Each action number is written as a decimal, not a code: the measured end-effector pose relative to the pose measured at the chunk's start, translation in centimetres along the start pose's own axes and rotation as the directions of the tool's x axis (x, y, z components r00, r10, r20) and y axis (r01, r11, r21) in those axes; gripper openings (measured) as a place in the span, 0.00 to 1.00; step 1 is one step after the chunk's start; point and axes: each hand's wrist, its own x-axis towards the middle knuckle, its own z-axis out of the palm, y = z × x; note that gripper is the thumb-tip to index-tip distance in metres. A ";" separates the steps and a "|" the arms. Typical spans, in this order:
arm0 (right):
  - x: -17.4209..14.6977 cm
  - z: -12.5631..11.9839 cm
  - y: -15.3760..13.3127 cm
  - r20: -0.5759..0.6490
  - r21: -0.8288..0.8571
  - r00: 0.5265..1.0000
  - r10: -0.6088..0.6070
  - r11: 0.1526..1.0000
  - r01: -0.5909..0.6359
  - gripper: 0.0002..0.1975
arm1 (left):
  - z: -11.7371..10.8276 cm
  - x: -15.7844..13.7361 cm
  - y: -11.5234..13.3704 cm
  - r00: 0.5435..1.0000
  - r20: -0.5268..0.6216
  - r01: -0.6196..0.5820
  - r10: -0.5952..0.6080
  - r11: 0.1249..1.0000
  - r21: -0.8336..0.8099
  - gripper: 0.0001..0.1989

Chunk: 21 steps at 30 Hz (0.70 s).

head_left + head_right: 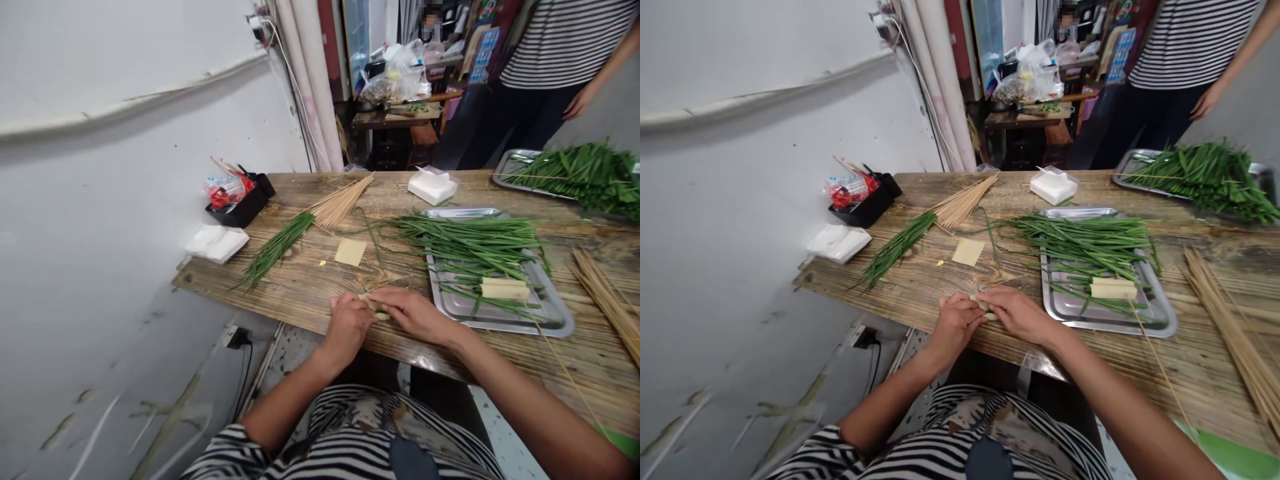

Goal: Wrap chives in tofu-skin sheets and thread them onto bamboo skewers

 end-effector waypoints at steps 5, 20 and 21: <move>0.0 1.1 0.7 0.095 -0.109 0.995 -0.008 0.994 0.019 0.23 | -0.4 -0.3 0.0 0.999 0.035 -0.022 0.022 1.000 -0.009 0.08; -2.9 1.8 -2.1 -0.030 -0.467 0.999 -0.026 0.884 0.009 0.11 | -1.1 0.5 -0.4 0.992 0.124 -0.008 0.018 0.997 -0.076 0.14; -2.9 2.1 -2.2 -0.022 -0.483 0.999 -0.040 0.875 0.024 0.11 | -1.1 0.5 -0.4 0.993 0.120 -0.012 0.022 0.997 -0.077 0.14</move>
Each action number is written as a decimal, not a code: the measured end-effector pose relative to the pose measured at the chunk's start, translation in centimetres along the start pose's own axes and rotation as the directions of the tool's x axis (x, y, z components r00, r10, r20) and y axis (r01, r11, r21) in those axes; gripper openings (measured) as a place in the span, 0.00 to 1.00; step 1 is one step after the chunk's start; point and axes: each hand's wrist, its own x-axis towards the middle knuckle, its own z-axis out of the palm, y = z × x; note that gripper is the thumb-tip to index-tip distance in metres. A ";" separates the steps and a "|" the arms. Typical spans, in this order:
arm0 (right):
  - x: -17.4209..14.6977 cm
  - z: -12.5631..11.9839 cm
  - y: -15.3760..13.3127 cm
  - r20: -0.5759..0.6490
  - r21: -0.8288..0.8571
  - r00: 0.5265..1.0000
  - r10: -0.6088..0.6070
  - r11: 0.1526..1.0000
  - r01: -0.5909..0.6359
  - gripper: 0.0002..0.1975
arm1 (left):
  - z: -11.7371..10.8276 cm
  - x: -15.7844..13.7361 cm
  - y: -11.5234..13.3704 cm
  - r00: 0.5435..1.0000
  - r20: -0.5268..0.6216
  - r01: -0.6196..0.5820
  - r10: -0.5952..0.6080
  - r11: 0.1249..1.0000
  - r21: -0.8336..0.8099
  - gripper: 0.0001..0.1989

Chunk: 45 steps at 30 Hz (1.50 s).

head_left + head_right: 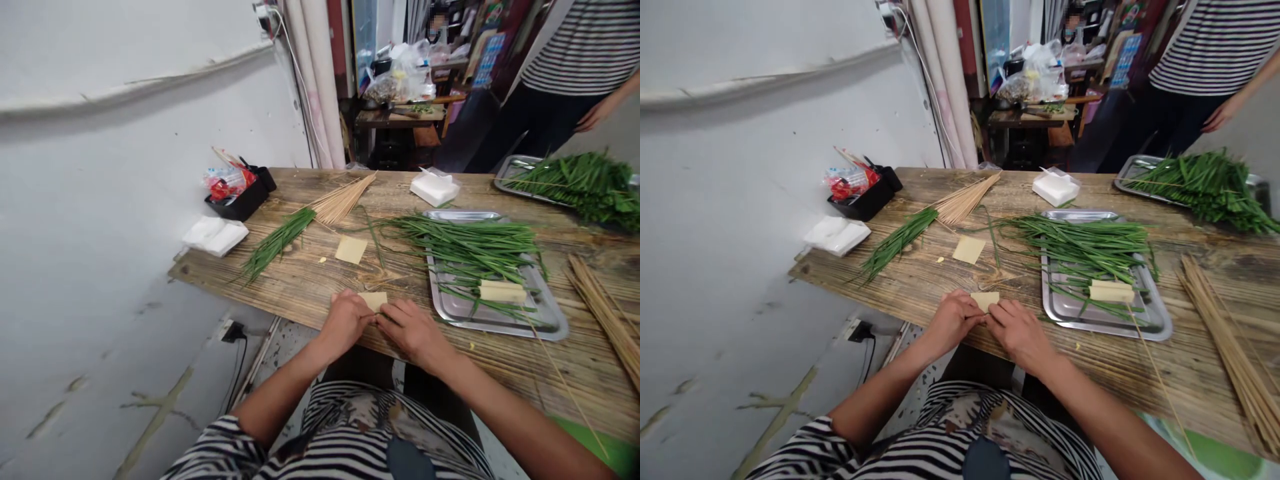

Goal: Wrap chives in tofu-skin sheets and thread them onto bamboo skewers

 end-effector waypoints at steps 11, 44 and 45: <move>0.5 0.8 0.6 0.062 -0.084 0.991 -0.119 0.989 0.124 0.13 | -0.7 0.6 -0.8 0.993 0.111 -0.026 0.029 0.999 -0.022 0.13; 1.6 1.3 0.5 0.077 -0.052 0.997 0.003 0.999 0.001 0.12 | 1.1 -0.7 -1.2 0.980 -0.110 -0.137 0.165 0.965 0.225 0.09; 1.8 1.5 0.9 0.077 -0.022 0.997 -0.007 1.000 0.008 0.13 | 1.2 -0.9 -1.2 0.976 -0.133 -0.135 0.171 0.960 0.247 0.07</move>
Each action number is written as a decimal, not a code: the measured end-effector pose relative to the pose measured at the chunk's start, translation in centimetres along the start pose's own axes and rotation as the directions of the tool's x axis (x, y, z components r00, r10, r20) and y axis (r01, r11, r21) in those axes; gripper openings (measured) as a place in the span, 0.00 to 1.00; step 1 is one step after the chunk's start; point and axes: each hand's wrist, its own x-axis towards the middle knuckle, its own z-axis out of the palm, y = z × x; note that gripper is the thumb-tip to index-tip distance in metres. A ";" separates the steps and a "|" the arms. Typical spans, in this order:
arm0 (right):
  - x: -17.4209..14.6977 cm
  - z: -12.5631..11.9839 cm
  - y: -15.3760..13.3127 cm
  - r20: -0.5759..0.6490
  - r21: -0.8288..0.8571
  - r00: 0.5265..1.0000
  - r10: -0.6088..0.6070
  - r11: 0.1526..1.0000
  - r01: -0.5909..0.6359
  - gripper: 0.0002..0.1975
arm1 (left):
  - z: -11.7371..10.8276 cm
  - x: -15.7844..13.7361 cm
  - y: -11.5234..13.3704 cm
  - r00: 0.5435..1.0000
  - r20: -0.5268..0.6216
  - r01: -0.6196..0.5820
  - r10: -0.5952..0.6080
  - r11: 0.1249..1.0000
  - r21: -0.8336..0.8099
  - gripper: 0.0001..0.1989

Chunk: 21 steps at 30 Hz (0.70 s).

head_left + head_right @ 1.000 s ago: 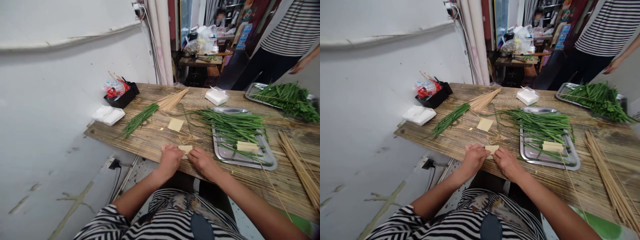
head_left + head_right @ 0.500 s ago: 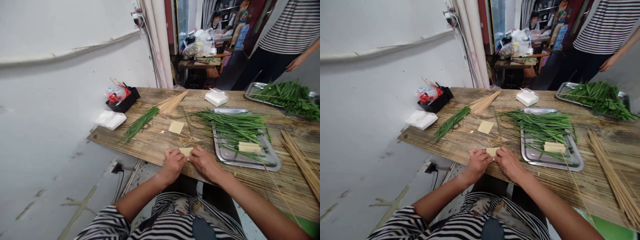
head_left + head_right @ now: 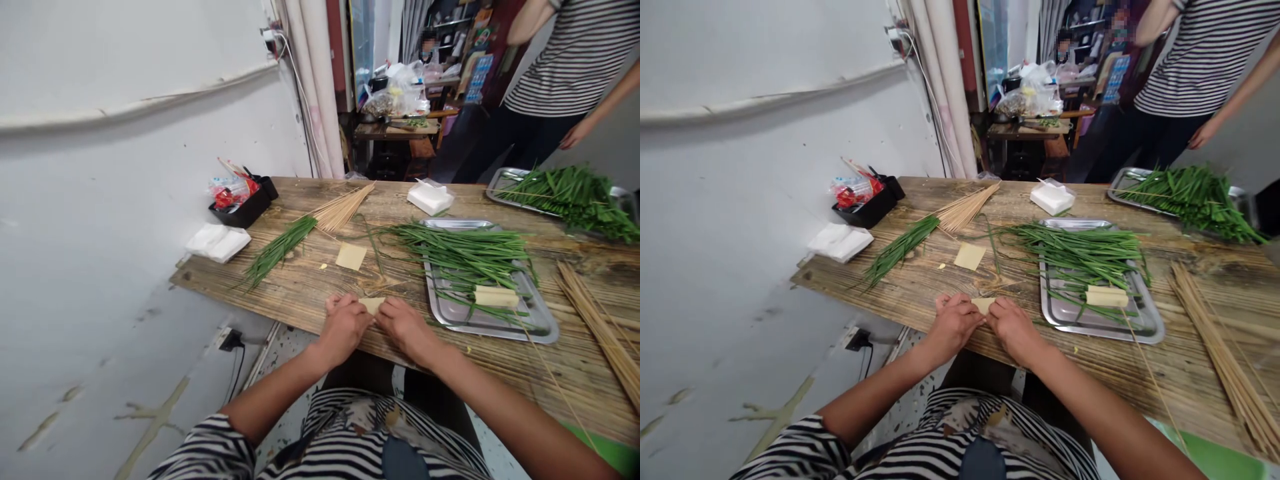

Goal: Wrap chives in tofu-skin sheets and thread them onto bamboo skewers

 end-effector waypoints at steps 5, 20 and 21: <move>0.8 0.5 1.2 0.015 0.182 0.999 -0.030 0.983 0.027 0.18 | 0.8 -1.5 0.0 0.988 -0.141 -0.050 0.061 0.995 0.081 0.08; 0.8 -0.2 1.9 0.016 0.332 1.000 0.005 0.943 -0.010 0.16 | -0.1 -0.4 -0.7 0.994 -0.007 -0.111 0.111 0.993 -0.027 0.10; 0.8 -0.3 1.8 0.013 0.310 1.000 0.004 0.951 -0.007 0.15 | -0.2 -0.3 -0.7 0.994 0.015 -0.109 0.109 0.994 -0.033 0.11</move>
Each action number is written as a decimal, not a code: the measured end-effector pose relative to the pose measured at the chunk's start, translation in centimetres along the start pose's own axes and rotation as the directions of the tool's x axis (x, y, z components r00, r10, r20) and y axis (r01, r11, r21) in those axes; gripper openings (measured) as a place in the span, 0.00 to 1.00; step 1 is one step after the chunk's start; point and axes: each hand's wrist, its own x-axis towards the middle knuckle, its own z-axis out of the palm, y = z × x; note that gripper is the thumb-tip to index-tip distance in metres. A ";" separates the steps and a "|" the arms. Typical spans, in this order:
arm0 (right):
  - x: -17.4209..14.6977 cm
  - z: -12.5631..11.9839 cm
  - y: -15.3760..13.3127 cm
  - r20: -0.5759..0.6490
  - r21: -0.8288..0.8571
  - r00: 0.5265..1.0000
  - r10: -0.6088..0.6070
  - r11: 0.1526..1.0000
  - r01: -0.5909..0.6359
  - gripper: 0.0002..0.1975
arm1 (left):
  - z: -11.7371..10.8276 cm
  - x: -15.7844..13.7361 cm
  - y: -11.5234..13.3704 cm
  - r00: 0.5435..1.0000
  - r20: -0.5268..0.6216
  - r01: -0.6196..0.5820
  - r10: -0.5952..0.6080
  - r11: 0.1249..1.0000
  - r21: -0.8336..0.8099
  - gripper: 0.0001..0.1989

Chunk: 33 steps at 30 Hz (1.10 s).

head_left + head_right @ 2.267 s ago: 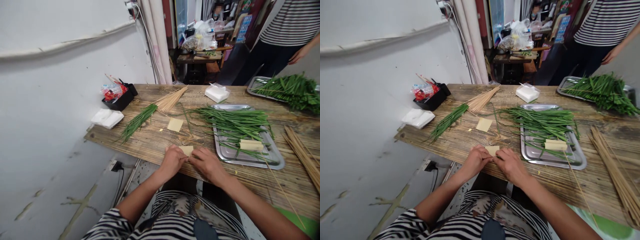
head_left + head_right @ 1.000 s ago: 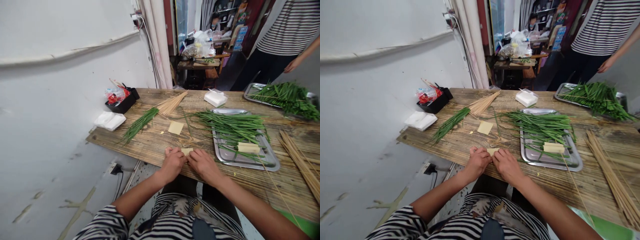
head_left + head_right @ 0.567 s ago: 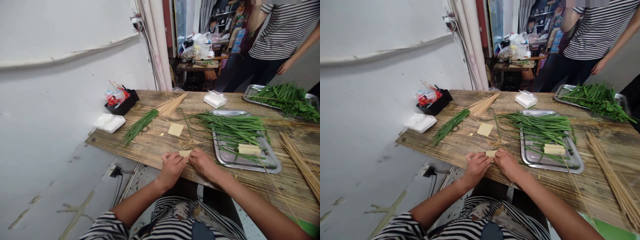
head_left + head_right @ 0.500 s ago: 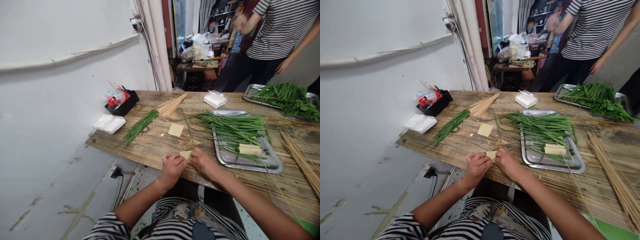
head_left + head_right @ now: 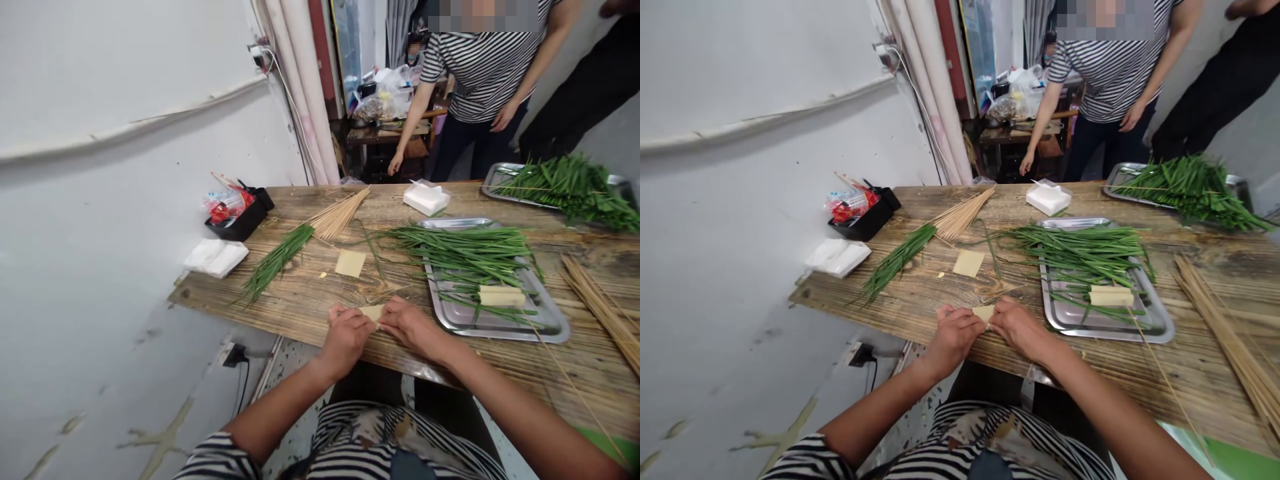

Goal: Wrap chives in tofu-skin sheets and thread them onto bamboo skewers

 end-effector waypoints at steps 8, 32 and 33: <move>-1.0 0.1 -2.5 -0.073 -0.327 0.997 0.024 0.944 -0.046 0.12 | -0.1 0.5 0.1 0.996 0.074 0.045 -0.044 0.999 -0.017 0.11; 0.0 0.3 -1.7 0.068 -0.390 0.996 0.053 0.921 -0.022 0.08 | 0.4 0.0 0.2 0.999 -0.040 -0.006 0.010 0.994 0.113 0.10; -0.1 0.3 -1.7 0.060 -0.385 0.997 0.055 0.922 -0.028 0.09 | 0.3 0.2 0.2 1.000 -0.018 0.005 -0.003 0.995 0.101 0.10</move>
